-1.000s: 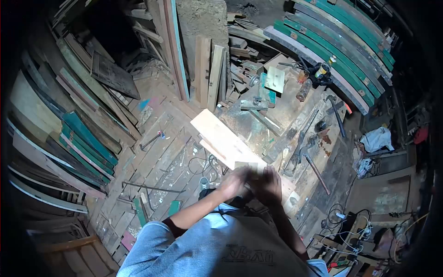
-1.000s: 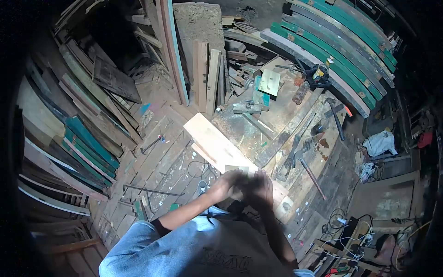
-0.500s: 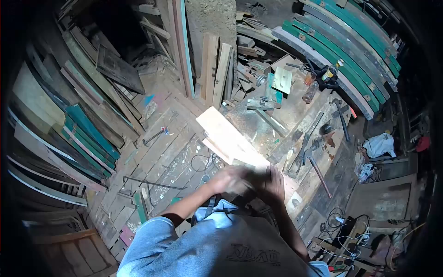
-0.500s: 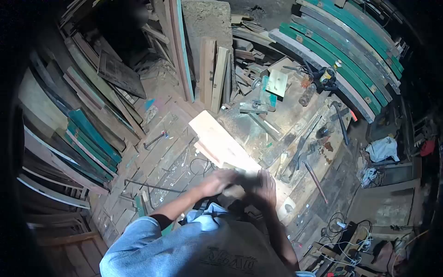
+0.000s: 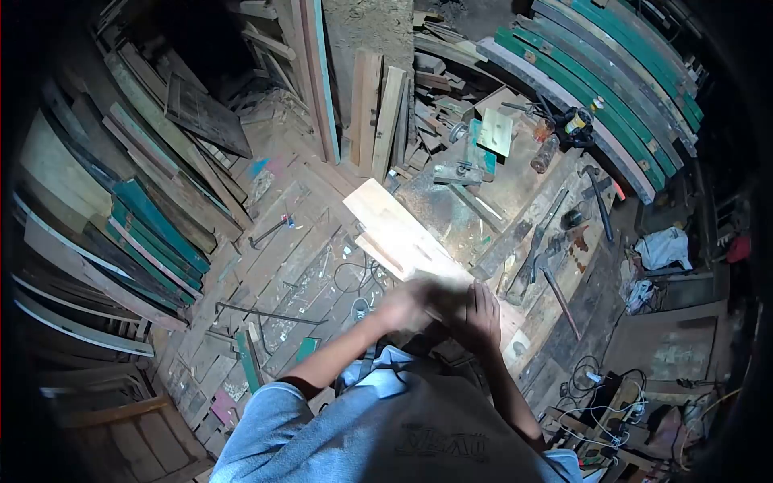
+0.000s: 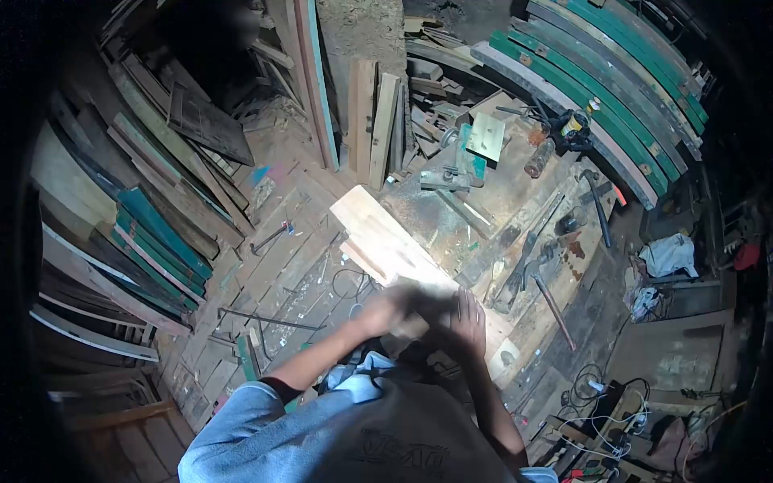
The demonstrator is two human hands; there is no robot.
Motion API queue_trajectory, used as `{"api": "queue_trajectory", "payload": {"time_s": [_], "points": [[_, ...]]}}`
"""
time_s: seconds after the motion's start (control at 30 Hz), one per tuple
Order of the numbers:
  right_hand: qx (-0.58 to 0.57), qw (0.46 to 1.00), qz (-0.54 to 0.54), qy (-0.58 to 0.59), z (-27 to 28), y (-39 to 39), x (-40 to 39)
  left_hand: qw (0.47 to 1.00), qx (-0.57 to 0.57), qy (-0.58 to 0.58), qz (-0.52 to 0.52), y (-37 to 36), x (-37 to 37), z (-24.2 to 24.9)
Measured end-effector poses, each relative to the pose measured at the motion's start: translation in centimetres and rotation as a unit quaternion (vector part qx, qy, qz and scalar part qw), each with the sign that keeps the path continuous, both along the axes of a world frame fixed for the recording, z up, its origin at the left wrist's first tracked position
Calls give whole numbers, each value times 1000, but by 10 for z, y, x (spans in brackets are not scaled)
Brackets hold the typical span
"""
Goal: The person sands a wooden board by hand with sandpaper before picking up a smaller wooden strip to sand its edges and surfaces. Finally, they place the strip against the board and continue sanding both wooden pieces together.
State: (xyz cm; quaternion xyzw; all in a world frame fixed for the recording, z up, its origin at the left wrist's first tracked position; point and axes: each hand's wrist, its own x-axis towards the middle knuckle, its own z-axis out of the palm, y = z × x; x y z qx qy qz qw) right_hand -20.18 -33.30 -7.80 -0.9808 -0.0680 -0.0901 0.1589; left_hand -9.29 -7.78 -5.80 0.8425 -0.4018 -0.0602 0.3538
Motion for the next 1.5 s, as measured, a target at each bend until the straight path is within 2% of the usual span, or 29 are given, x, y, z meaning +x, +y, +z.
{"api": "queue_trajectory", "payload": {"time_s": [0.03,0.07,0.13,0.17,0.27,0.3,0.33,0.4,0.43,0.53,0.6,0.67,0.77,0.8,0.83,0.87,0.9,0.93,1.0,1.07,1.13,1.2,1.23,1.27,1.33,1.4,1.43,1.5], "points": [[-4,1000,3,3,0,-1,-2,999,26,41,21,12,20,24],[-8,1000,5,4,0,-1,-2,994,-23,-74,71,29,48,1],[-21,1000,11,-16,6,0,-2,987,-40,-74,136,65,108,8],[-28,999,14,-26,9,0,-2,979,-2,-75,192,74,122,5],[18,999,20,-23,10,-2,-3,981,5,-115,155,46,103,3],[1,1000,20,-3,9,-1,0,990,-53,-58,113,25,73,-18],[-15,999,19,20,8,0,0,999,-10,-44,10,0,43,10],[-22,999,16,39,6,2,-3,990,-20,108,86,-38,-41,-3],[-13,999,14,33,2,0,-3,998,9,13,-66,-39,-36,-11],[17,999,4,27,3,0,-5,999,23,19,22,-17,6,-19],[22,1000,-18,2,-1,2,-3,994,-53,-18,98,10,71,-21],[25,999,-11,-22,-1,-1,-5,977,4,-106,183,38,127,-9],[23,999,-6,-27,2,3,-4,977,15,-107,186,27,114,-6],[14,999,-10,-42,-1,2,-4,989,-24,-94,115,10,86,-12],[6,998,-14,-56,-5,1,-4,995,-66,-42,63,-10,47,9],[21,999,0,-45,-6,-1,-3,997,-38,-55,24,-29,14,-6],[37,999,13,-32,-6,-3,-4,998,-31,40,37,-41,-22,-30],[47,998,16,-34,-7,-6,-2,994,-67,-40,-76,-40,-30,1],[65,997,10,-48,-9,-9,0,999,-34,-12,-33,-26,-13,-3],[81,994,-2,-70,-13,-6,-7,997,-30,-69,18,5,44,2],[68,997,-7,-47,-10,-7,-13,986,-44,-27,161,37,105,6],[52,997,-8,-59,-17,-8,-14,974,10,-16,225,54,133,25],[16,999,-20,-33,-11,-4,-15,970,-16,-40,240,52,127,19],[14,999,-23,-40,-6,-1,-12,972,-5,-93,214,48,114,9],[13,998,-37,-51,-4,1,-13,990,-12,-66,121,26,60,-11],[46,998,-32,-42,1,1,-12,999,10,-31,15,-4,-13,10],[62,997,-31,-43,4,2,-13,1000,-8,-20,-22,-7,-35,1],[68,995,-21,-76,2,1,-8,1000,-3,-4,-10,-1,-12,6]]}}
